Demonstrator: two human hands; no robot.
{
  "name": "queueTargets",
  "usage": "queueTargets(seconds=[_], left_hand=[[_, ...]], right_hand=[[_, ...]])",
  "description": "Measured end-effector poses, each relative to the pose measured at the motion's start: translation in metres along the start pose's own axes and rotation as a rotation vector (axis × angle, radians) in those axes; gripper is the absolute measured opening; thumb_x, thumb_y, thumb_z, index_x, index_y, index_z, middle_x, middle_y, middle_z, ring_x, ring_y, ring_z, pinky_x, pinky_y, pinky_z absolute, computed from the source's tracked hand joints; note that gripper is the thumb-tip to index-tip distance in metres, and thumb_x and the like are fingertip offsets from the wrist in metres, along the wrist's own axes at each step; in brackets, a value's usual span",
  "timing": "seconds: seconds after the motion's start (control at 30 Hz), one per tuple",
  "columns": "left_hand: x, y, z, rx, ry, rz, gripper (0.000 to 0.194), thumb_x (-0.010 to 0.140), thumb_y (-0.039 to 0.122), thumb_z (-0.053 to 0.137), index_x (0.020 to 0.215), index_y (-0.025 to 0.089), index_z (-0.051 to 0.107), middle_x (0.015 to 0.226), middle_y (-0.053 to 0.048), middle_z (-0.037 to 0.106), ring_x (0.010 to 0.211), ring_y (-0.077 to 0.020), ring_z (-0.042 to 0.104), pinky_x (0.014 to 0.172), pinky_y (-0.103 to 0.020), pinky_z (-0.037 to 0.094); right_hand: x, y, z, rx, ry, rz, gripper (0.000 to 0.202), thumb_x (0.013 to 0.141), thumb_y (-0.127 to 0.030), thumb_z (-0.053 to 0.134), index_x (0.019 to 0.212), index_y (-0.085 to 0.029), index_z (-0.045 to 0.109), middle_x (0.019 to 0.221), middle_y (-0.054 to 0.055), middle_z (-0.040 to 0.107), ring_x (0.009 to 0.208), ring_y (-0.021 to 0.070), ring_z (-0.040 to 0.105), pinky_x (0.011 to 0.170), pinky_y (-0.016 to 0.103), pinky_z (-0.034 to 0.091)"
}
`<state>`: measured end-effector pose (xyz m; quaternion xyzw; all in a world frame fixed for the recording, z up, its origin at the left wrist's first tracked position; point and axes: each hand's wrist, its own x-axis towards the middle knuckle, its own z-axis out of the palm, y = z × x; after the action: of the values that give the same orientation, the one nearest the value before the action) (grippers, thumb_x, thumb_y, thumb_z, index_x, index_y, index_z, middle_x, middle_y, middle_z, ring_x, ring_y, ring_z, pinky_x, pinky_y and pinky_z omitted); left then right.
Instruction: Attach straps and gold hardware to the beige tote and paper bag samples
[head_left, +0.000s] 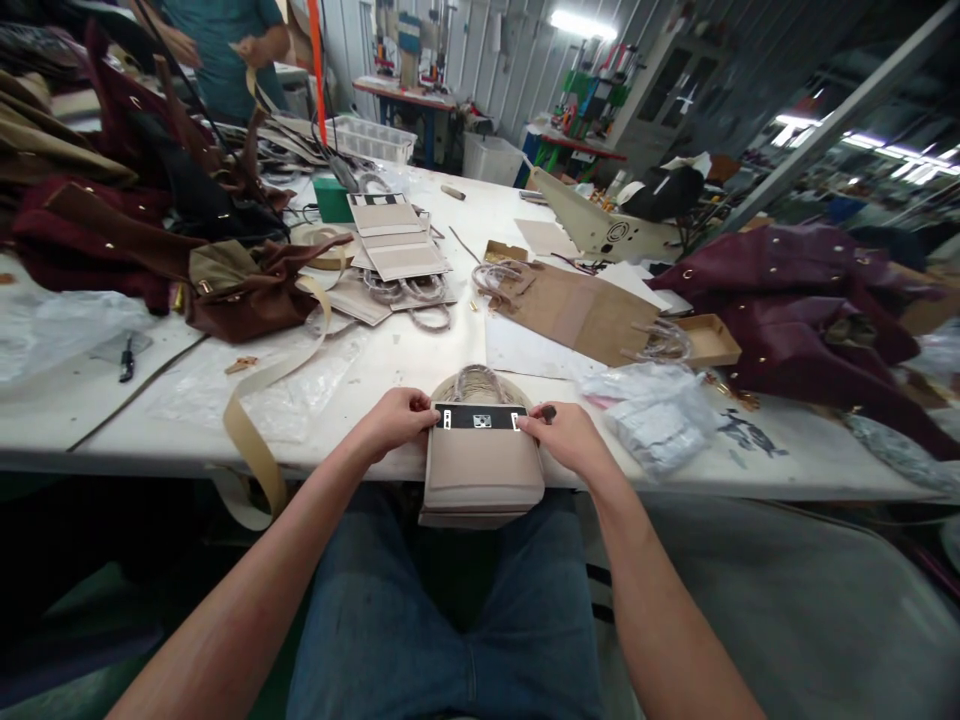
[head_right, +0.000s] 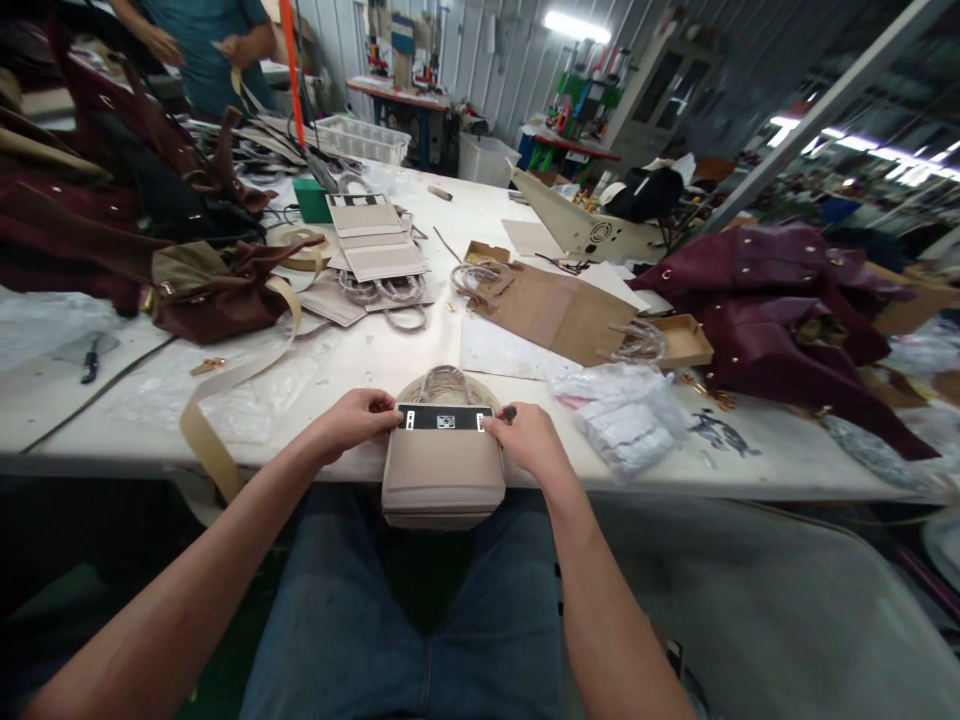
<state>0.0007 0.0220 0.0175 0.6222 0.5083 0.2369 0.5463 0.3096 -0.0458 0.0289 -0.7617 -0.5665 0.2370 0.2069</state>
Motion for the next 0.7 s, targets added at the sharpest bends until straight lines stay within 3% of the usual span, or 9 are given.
queueTargets(seconds=[0.1, 0.3, 0.43, 0.5, 0.7], left_hand=[[-0.003, 0.004, -0.001, 0.011, -0.033, -0.021, 0.026, 0.074, 0.045, 0.074, 0.080, 0.020, 0.069, 0.071, -0.002, 0.067, 0.070, -0.0209, 0.061, 0.065, -0.032, 0.043], [-0.018, 0.022, -0.012, -0.013, -0.067, 0.092, 0.037, 0.081, 0.054, 0.078, 0.089, 0.019, 0.071, 0.085, -0.004, 0.073, 0.080, -0.0209, 0.065, 0.071, -0.031, 0.048], [-0.020, 0.030, -0.016, -0.047, -0.259, 0.026, 0.039, 0.087, 0.056, 0.079, 0.088, 0.019, 0.066, 0.071, 0.001, 0.061, 0.055, -0.0123, 0.048, 0.052, -0.027, 0.030], [-0.016, 0.029, -0.014, -0.129, -0.353, -0.004, 0.038, 0.086, 0.054, 0.080, 0.093, 0.019, 0.066, 0.072, 0.001, 0.062, 0.051, -0.0113, 0.046, 0.048, -0.026, 0.027], [-0.002, 0.011, -0.008, -0.248, -0.290, -0.033, 0.053, 0.077, 0.038, 0.089, 0.120, 0.013, 0.072, 0.087, -0.004, 0.073, 0.070, -0.0154, 0.064, 0.059, -0.024, 0.046]], right_hand=[[0.007, 0.004, -0.001, -0.024, -0.058, -0.068, 0.030, 0.089, -0.049, 0.074, 0.081, -0.021, 0.078, 0.080, 0.006, 0.079, 0.076, 0.0231, 0.068, 0.070, 0.034, 0.041], [0.006, 0.010, 0.001, 0.232, 0.009, -0.077, 0.032, 0.086, -0.052, 0.074, 0.082, -0.021, 0.072, 0.075, 0.001, 0.072, 0.073, 0.0203, 0.063, 0.071, 0.033, 0.043], [0.005, -0.003, -0.008, 0.181, 0.031, -0.114, 0.030, 0.087, -0.050, 0.071, 0.079, -0.021, 0.072, 0.076, 0.002, 0.072, 0.075, 0.0206, 0.063, 0.072, 0.034, 0.041], [0.008, -0.012, -0.014, 0.116, 0.048, -0.126, 0.028, 0.089, -0.046, 0.070, 0.078, -0.021, 0.072, 0.077, 0.003, 0.074, 0.076, 0.0210, 0.064, 0.072, 0.034, 0.041], [0.026, -0.027, -0.014, -0.086, 0.108, -0.119, 0.020, 0.092, -0.037, 0.071, 0.082, -0.021, 0.076, 0.085, 0.007, 0.080, 0.081, 0.0224, 0.068, 0.073, 0.033, 0.039]])
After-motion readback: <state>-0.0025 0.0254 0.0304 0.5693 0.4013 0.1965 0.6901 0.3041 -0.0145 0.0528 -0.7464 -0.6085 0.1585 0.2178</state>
